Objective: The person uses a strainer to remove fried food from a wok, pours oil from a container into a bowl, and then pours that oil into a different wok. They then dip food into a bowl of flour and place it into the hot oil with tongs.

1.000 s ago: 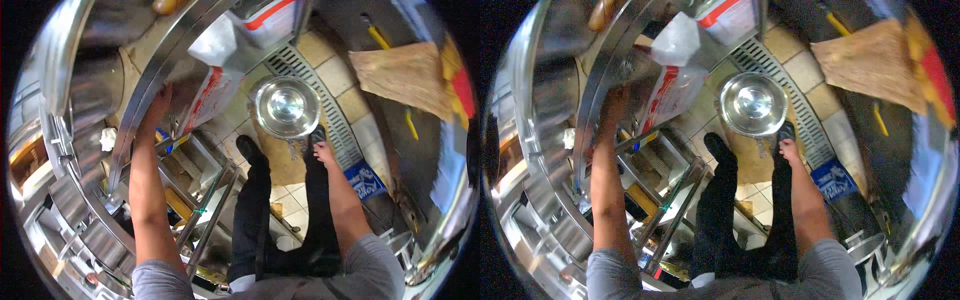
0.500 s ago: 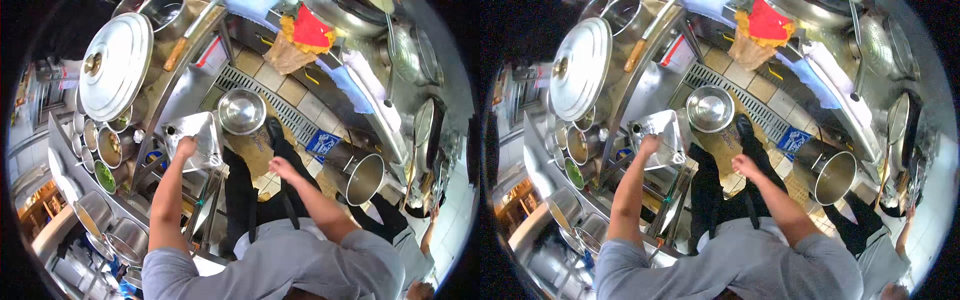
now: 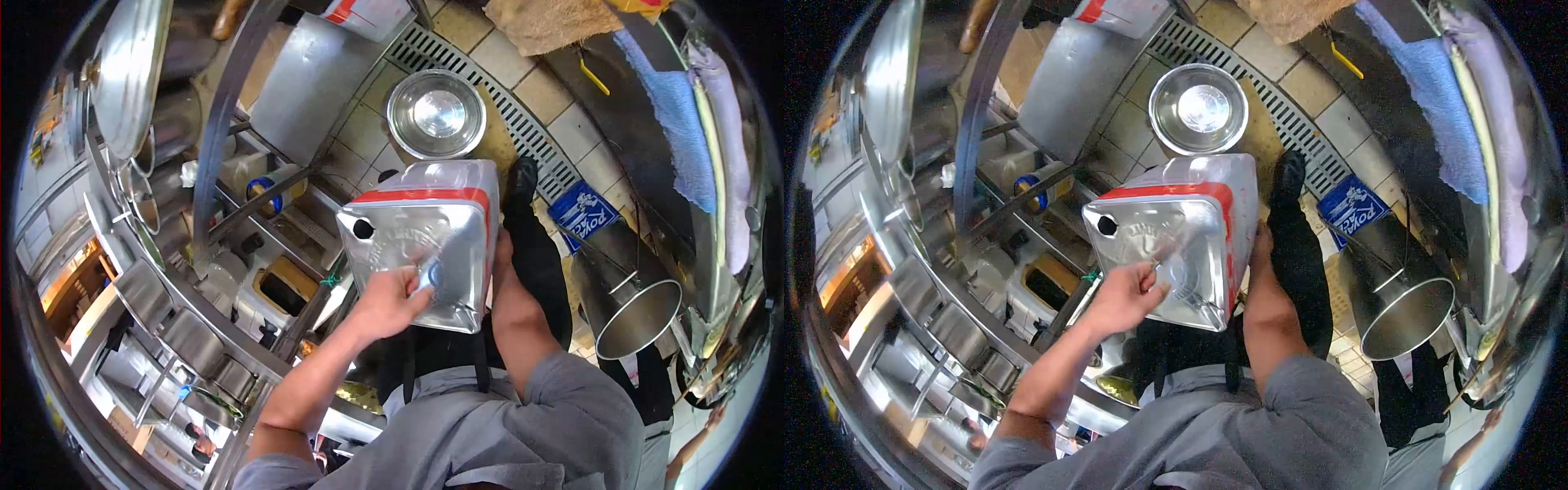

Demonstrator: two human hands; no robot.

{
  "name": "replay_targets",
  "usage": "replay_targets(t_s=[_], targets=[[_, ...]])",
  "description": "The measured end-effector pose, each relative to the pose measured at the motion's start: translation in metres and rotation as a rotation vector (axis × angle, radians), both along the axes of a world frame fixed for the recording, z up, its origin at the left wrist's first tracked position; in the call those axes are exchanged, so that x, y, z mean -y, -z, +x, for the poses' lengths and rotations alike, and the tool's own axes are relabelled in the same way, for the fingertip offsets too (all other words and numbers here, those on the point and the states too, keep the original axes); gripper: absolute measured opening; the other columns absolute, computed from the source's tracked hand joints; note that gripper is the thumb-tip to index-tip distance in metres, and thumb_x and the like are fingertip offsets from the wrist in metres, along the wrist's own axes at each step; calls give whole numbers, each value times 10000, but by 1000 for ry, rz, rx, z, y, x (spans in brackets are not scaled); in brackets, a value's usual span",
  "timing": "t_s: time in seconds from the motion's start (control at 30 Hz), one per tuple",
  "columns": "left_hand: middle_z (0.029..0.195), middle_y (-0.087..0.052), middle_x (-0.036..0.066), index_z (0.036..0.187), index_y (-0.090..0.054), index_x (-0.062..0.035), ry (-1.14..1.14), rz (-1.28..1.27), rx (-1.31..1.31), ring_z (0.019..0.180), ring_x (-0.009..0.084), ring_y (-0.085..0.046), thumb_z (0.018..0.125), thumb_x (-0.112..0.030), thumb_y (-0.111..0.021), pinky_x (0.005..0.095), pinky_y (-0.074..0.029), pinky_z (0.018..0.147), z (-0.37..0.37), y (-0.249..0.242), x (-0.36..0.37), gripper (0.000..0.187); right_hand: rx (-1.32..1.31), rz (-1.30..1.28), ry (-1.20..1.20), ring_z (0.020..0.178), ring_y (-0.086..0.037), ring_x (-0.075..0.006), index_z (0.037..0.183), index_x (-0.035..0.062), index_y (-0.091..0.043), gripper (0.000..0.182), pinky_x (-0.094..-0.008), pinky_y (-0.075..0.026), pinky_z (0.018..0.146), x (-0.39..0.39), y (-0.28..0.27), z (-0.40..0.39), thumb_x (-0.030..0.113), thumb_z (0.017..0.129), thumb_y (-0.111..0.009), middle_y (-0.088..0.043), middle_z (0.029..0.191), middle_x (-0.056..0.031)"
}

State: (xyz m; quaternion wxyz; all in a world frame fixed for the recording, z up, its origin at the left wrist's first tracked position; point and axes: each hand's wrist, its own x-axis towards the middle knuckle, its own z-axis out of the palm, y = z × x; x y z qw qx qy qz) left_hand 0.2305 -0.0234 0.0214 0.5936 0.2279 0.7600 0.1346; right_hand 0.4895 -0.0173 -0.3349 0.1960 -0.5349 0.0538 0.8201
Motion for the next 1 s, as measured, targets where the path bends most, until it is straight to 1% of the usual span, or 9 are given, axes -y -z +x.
replay_targets(t_s=[0.03, 0.07, 0.17, 0.5, 0.73, 0.77, 0.8, 0.87, 1.0], targets=[[512, -418, 81, 619, -407, -26, 38, 0, -2, 486, 156, -405, 759, -220, -594, 312, -351, 479, 5, 7, -4, 304, 59, -17, 5, 922, -533, -287, 1014, 34, -515, 488, -462, -446, 720, 5, 1, 10, 477, 821, -439, -528, 1075, -124], [512, -418, 81, 619, -407, -26, 32, 3, -6, 486, 156, -405, 759, -220, -594, 312, -351, 479, 10, 16, -12, 304, 127, -53, 1, 912, -534, -283, 1008, 38, -515, 476, -457, -447, 713, 10, 5, 17, 469, 820, -441, -528, 1061, -120], [566, -503, 182, 640, -471, -17, 146, 19, -74, 569, 369, -510, 744, -277, -597, 391, -403, 537, 27, 47, -34, 308, 307, -145, -5, 881, -538, -273, 989, 49, -517, 439, -440, -450, 693, 36, 20, 38, 446, 816, -445, -529, 1018, -107], [611, -555, 194, 667, -519, -14, 275, 23, -98, 628, 365, -562, 719, -326, -576, 420, -440, 598, 42, 165, -57, 321, 531, -193, 24, 780, -548, -238, 928, 85, -523, 317, -384, -462, 624, 105, 96, 78, 369, 802, -460, -532, 874, -64], [671, -585, 205, 735, -581, -7, 359, -33, -134, 688, 359, -583, 698, -361, -560, 415, -463, 663, 47, 234, -67, 357, 612, -167, -2, 709, -556, -213, 886, 110, -527, 231, -345, -470, 577, 144, 101, 118, 315, 793, -471, -535, 773, -35], [788, -601, 232, 804, -600, 40, 399, -132, -42, 802, 367, -590, 714, -389, -544, 412, -465, 754, 43, 236, -73, 441, 615, -167, -11, 699, -557, -210, 880, 114, -527, 219, -339, -471, 570, 145, 101, 122, 307, 792, -472, -535, 758, -30], [788, -601, 232, 804, -600, 40, 397, -123, -45, 802, 367, -590, 714, -389, -544, 412, -465, 754, 44, 245, -70, 441, 622, -194, -20, 689, -558, -206, 873, 117, -528, 207, -334, -473, 563, 144, 98, 121, 299, 790, -474, -535, 744, -26], [721, -598, 207, 739, -585, -4, 368, -69, -160, 718, 363, -586, 693, -377, -552, 415, -469, 689, 52, 270, -57, 378, 687, -340, -23, 681, -458, -85, 676, 196, -480, 191, -285, -386, 593, 127, 85, 101, 326, 796, -406, -502, 712, 60], [738, -600, 206, 734, -581, -2, 367, -53, -195, 734, 358, -589, 692, -378, -553, 417, -467, 692, 53, 285, -62, 379, 706, -223, -173, 778, -437, -74, 729, 195, -515, 180, -309, -350, 686, 143, 95, 109, 323, 779, -398, -509, 713, 59]])
